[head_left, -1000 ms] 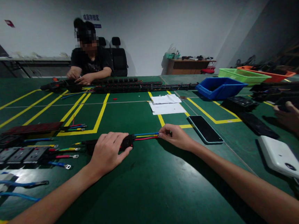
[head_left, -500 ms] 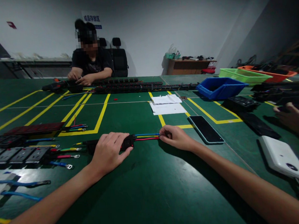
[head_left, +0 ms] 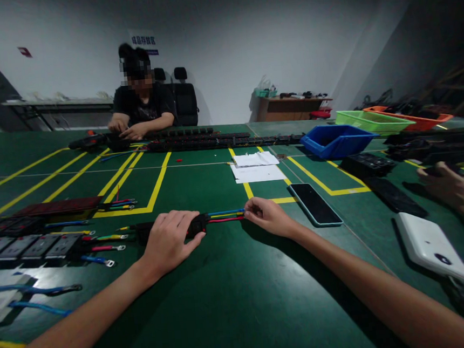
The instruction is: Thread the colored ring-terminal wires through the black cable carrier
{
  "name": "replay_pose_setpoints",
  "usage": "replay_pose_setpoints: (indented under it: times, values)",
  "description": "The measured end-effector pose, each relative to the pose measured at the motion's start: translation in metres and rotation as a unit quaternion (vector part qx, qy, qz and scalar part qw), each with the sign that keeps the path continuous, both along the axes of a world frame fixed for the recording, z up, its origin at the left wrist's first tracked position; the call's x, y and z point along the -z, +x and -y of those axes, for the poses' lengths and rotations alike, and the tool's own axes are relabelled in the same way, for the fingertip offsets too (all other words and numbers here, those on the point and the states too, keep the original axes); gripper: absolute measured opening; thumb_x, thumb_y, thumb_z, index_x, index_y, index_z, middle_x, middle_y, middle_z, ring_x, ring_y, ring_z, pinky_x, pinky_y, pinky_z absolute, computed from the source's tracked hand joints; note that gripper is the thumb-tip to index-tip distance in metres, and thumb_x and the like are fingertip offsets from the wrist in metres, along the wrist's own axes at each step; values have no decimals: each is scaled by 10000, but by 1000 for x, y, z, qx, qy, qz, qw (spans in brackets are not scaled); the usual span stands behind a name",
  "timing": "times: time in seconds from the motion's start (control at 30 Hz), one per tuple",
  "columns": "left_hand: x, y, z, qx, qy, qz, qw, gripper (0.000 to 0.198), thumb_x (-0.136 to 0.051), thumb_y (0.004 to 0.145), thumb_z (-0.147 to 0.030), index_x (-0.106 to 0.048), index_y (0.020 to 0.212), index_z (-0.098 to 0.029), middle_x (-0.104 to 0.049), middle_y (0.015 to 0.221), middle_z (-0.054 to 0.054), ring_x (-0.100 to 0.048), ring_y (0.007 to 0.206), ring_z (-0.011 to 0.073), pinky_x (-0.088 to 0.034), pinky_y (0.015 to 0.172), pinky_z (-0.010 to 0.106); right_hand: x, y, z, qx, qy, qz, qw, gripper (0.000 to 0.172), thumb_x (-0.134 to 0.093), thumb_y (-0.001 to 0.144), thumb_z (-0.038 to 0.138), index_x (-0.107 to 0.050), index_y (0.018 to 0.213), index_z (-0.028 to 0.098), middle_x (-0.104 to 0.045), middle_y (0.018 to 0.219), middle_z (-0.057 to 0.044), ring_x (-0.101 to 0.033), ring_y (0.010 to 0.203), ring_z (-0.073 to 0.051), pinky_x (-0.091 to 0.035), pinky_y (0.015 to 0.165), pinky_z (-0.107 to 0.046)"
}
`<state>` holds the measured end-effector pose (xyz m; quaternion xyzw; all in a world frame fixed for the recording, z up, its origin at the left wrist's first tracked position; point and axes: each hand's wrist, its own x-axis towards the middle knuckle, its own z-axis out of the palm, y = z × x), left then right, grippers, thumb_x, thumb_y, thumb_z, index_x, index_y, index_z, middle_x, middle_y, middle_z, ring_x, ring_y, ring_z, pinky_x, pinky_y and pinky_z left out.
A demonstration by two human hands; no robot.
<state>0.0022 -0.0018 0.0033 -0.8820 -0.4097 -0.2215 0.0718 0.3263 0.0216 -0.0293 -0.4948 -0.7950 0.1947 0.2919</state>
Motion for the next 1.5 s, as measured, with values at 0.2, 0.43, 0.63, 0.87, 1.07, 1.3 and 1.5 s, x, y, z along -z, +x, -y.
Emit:
replay_pose_setpoints:
  times: [0.2,0.43,0.63,0.87,1.07,1.3,1.5]
  values:
    - [2,0,2,-8,-2,5,1000,425,-645,937,-414,-606,1289,-179,-715,1196,118,-650,1086,294,-479,919,462,0,-4,-1,0,2,40,999,158,-552,896,320,-649,896,194,-611,714,0,-503,620,-134,-295,595,-259]
    - [3,3,9,-23,-13,17,1000,400,-636,927,-450,-614,1236,-196,-713,1175,95,-636,1054,273,-438,923,439,4,-6,0,-6,11,60,998,257,-515,879,414,-651,875,196,-655,745,-31,-551,640,-167,-333,598,-281]
    - [4,3,14,-28,-5,10,1000,450,-631,917,-491,-614,1244,-182,-708,1158,110,-622,1045,284,-420,898,423,6,-2,-3,-11,10,54,998,368,-490,868,521,-679,875,205,-646,721,-35,-556,623,-186,-369,587,-300]
    - [9,3,14,-35,4,13,999,461,-632,907,-511,-616,1237,-189,-709,1141,106,-622,1024,278,-422,892,411,5,-2,-4,-20,-25,39,999,402,-511,834,557,-682,855,194,-667,741,-49,-577,660,-199,-406,610,-312]
    - [7,1,14,-28,10,4,1000,453,-631,910,-512,-617,1234,-195,-708,1147,110,-626,1049,284,-425,909,414,6,-7,0,-11,-30,20,999,330,-547,823,489,-680,815,188,-683,736,-49,-598,667,-198,-420,621,-305]
    - [3,0,24,-21,9,-5,1000,453,-644,908,-511,-612,1237,-201,-707,1145,99,-634,1045,275,-434,913,405,1,-9,15,-6,-19,55,998,226,-585,844,349,-708,841,160,-714,781,-57,-631,701,-191,-434,632,-276]
    - [-2,1,39,-23,7,-5,1000,412,-627,918,-478,-608,1229,-207,-711,1156,88,-637,1043,265,-437,923,405,-6,-13,27,17,-1,82,996,120,-644,840,241,-735,843,163,-714,781,-43,-624,712,-175,-397,628,-254]
